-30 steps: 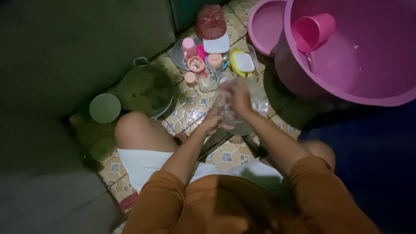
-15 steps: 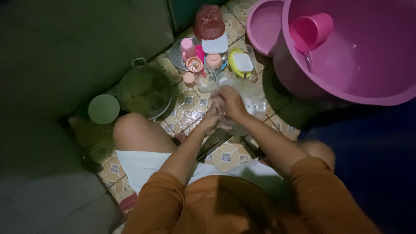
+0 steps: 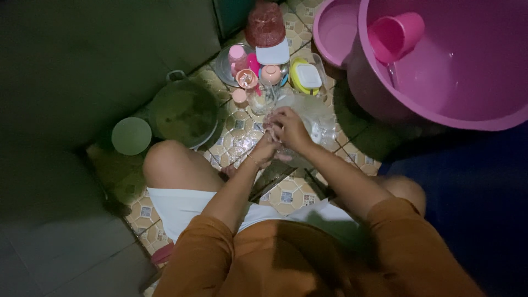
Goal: Washing baby bottles and small dishes in a plastic basin on the floor.
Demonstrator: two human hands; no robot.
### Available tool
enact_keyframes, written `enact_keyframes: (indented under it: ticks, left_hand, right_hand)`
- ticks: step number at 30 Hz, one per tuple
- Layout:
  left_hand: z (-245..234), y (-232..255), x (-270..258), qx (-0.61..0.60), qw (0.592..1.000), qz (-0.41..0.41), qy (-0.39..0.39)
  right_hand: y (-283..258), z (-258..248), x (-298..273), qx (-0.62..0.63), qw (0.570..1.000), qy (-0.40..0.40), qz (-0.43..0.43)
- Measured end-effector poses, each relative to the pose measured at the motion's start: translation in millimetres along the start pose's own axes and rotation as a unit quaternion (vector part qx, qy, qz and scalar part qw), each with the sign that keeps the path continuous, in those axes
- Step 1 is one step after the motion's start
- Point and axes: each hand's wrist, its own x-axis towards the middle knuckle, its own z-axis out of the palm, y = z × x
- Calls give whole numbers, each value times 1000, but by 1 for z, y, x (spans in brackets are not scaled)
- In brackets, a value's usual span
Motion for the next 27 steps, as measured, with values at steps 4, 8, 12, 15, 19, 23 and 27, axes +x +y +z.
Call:
enact_keyframes:
  ticks: [4, 8, 12, 15, 19, 23, 27]
  left_hand:
    - [44, 41, -28, 29, 1000, 2, -5]
    - [42, 34, -25, 40, 999, -24, 2]
    - [-17, -18, 10, -4, 999, 6, -36]
    - [16, 14, -13, -17, 998, 8, -53]
    - [52, 49, -36, 22, 999, -32, -2]
    - [1, -6, 4, 1, 1000, -19, -6]
    - [16, 12, -8, -38, 999, -3, -11]
  right_hand:
    - [18, -15, 6, -6, 996, 3, 87]
    - [24, -5, -1, 32, 979, 27, 199]
    - [-2, 5, -5, -15, 999, 18, 35]
    - [20, 1, -5, -58, 998, 8, -25]
    - [62, 10, -7, 50, 991, 41, 114]
    - [25, 17, -14, 12, 992, 16, 123]
    - [20, 6, -13, -15, 1000, 8, 19]
